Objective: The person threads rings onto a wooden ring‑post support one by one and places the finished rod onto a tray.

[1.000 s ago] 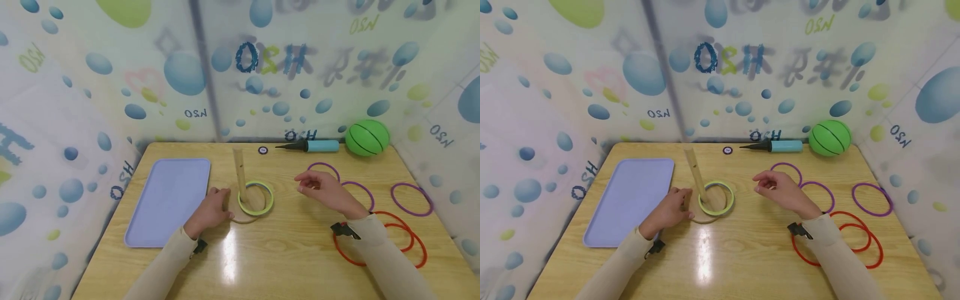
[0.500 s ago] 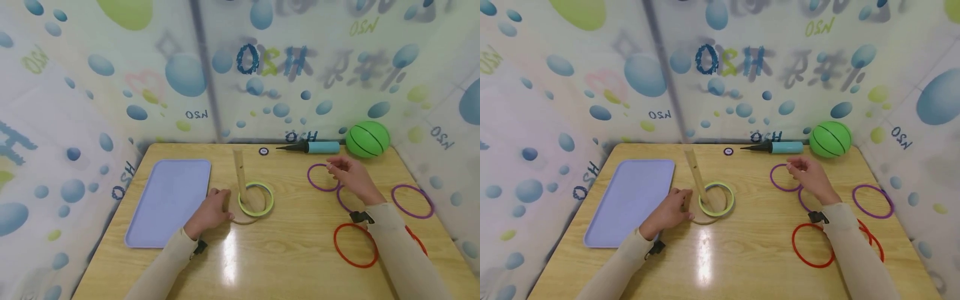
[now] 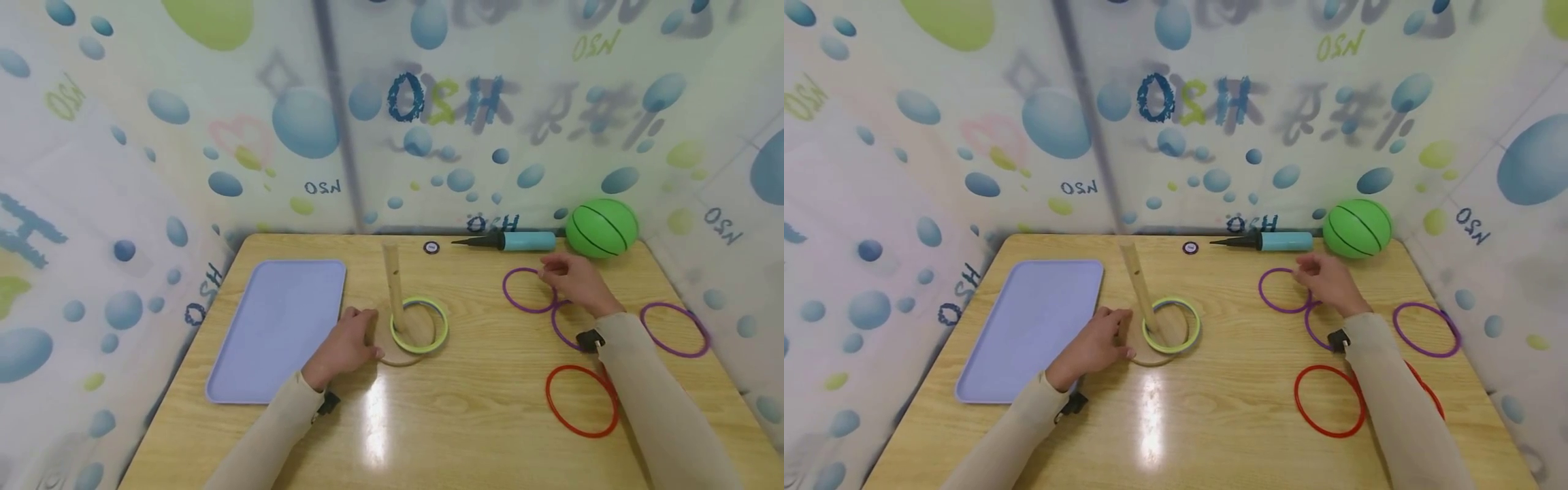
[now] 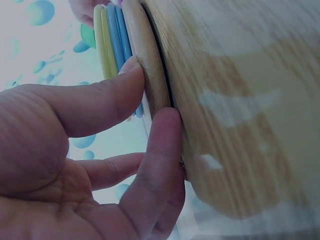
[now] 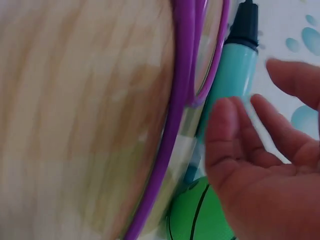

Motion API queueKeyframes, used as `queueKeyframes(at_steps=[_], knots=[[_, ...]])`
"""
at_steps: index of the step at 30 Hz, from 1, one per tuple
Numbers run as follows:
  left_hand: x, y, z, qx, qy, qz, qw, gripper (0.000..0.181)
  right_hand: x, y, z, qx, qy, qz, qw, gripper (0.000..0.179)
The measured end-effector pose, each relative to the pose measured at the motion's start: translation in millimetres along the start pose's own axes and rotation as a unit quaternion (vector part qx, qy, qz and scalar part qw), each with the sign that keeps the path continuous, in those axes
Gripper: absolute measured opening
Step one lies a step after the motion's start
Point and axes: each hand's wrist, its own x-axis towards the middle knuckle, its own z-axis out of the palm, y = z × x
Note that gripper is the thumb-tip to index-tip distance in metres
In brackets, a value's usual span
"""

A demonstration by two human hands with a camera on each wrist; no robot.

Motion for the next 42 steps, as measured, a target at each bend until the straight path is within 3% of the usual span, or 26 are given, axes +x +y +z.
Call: queueKeyframes(at_steps=[9, 21, 42], knots=[[0.2, -1.9, 2.1, 0.001, -0.001, 0.000, 1.0000, 0.083, 12.6, 10, -1, -0.052, -0.061, 0.013, 0.9967, 0.051], [0.3, -0.9, 3.1, 0.000, 0.002, 0.000, 1.0000, 0.083, 20.9, 8, 2, -0.072, -0.072, 0.032, 0.9943, 0.036], [0.3, 0.1, 0.2, 0.000, -0.005, -0.005, 1.0000, 0.082, 6.8, -1, -9, 0.072, -0.109, 0.045, 0.9905, 0.041]])
